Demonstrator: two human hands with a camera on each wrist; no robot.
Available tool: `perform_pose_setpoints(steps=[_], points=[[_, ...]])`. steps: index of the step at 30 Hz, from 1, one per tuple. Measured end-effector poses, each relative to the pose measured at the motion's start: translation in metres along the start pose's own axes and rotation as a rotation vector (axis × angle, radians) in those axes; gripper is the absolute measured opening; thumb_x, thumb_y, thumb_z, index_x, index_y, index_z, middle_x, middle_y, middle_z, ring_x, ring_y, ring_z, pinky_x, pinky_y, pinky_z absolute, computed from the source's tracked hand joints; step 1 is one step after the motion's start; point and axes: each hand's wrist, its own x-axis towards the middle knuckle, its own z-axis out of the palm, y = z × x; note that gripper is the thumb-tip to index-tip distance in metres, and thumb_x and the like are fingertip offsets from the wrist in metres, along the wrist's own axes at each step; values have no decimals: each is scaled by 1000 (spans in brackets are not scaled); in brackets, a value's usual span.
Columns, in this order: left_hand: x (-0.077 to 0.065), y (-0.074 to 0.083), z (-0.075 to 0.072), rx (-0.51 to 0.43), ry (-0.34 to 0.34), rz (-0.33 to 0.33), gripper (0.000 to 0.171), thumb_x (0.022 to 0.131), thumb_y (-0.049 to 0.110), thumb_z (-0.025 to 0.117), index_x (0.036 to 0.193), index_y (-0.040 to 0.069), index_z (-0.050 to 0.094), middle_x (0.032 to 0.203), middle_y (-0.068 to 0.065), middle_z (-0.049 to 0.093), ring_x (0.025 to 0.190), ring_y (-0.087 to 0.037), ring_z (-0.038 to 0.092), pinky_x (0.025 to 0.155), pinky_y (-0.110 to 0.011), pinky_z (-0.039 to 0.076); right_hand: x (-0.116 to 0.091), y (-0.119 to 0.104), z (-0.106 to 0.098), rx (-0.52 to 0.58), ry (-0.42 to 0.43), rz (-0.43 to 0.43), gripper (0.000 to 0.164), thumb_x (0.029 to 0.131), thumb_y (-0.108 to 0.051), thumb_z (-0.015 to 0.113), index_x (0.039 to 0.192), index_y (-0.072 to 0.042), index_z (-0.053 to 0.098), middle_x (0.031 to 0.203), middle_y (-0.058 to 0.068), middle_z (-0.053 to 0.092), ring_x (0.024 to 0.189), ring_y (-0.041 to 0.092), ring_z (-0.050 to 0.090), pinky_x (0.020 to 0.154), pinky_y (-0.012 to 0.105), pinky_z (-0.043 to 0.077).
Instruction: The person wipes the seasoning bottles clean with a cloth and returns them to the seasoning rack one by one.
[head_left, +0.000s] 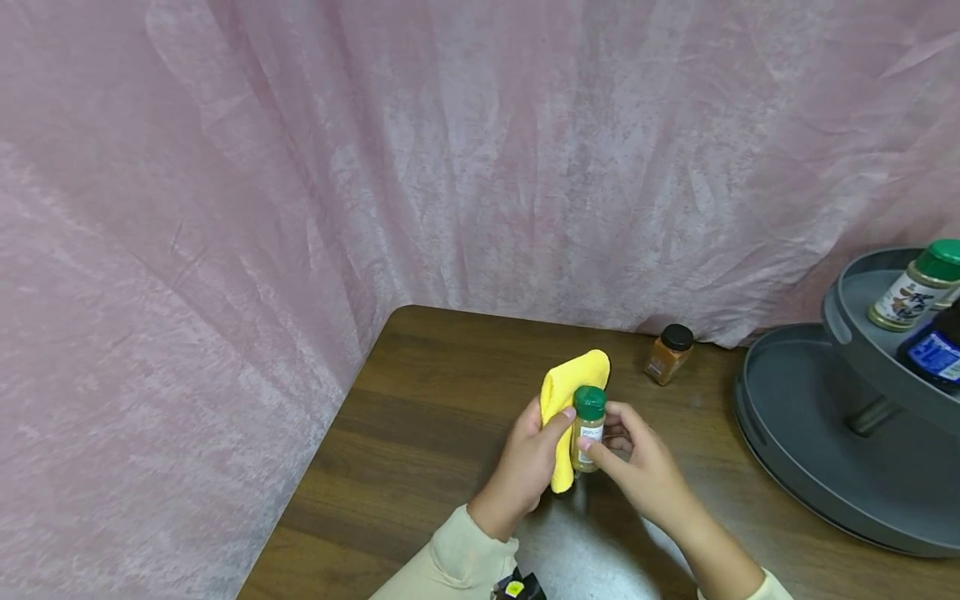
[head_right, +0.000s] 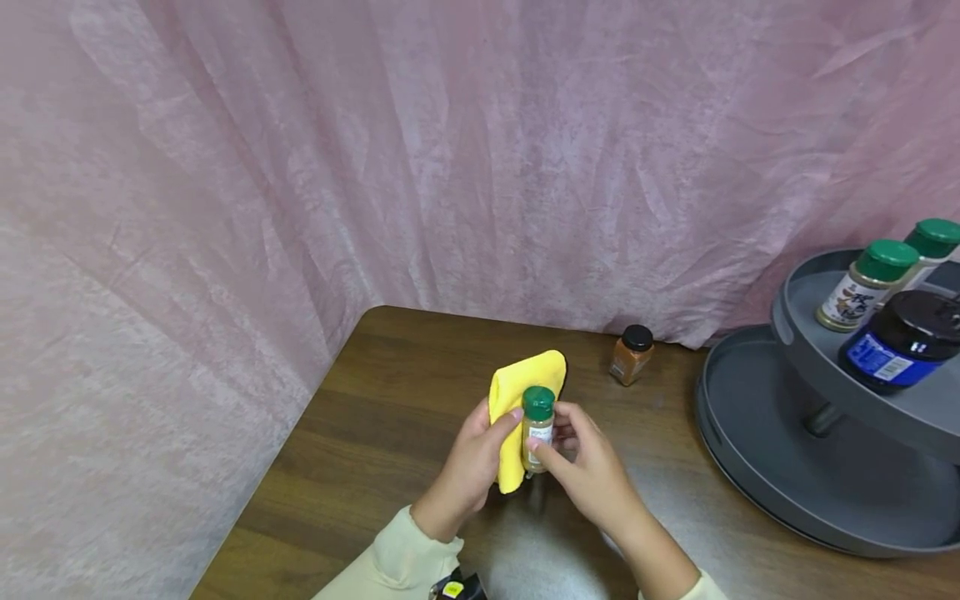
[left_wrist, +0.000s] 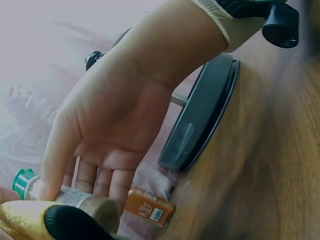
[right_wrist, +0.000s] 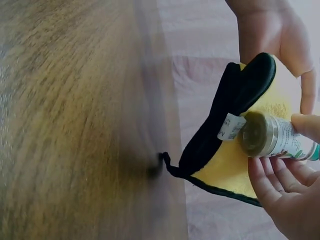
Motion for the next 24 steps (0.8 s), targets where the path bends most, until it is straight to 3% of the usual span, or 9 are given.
perform_pose_setpoints(steps=[6,11,16,19,24], points=[[-4,0,4,103,-15,24,41,104,29,53,141,13,52,125,-11,64,104,-17,63,89,-32,53,3,1,-3,127,15,69,36,97,-16,69,127,-3,54,110,14,65,97,8,65,83,22,57],[-8,-1,5,186,-49,41,40,103,30,55,142,22,54,119,-7,65,95,-13,62,81,-28,54,5,-1,-9,222,46,145,35,101,-15,63,130,1,52,112,9,61,98,6,64,84,20,55],[-8,-1,6,230,-87,133,49,102,24,57,149,34,48,147,6,53,114,-14,58,90,-25,53,6,-4,-10,336,82,216,31,103,-14,57,129,2,50,107,-1,60,98,5,62,84,21,55],[-8,-2,6,230,-99,146,52,103,23,56,151,37,44,158,13,42,124,-15,53,94,-23,51,5,-5,-8,353,59,227,30,104,-15,55,129,1,48,108,-1,58,99,5,61,84,22,55],[-7,-3,5,214,-107,146,54,104,20,55,152,39,41,158,12,41,122,-18,54,86,-22,54,3,-5,-6,374,-33,214,30,105,-15,54,128,2,44,109,8,58,91,12,66,76,31,60]])
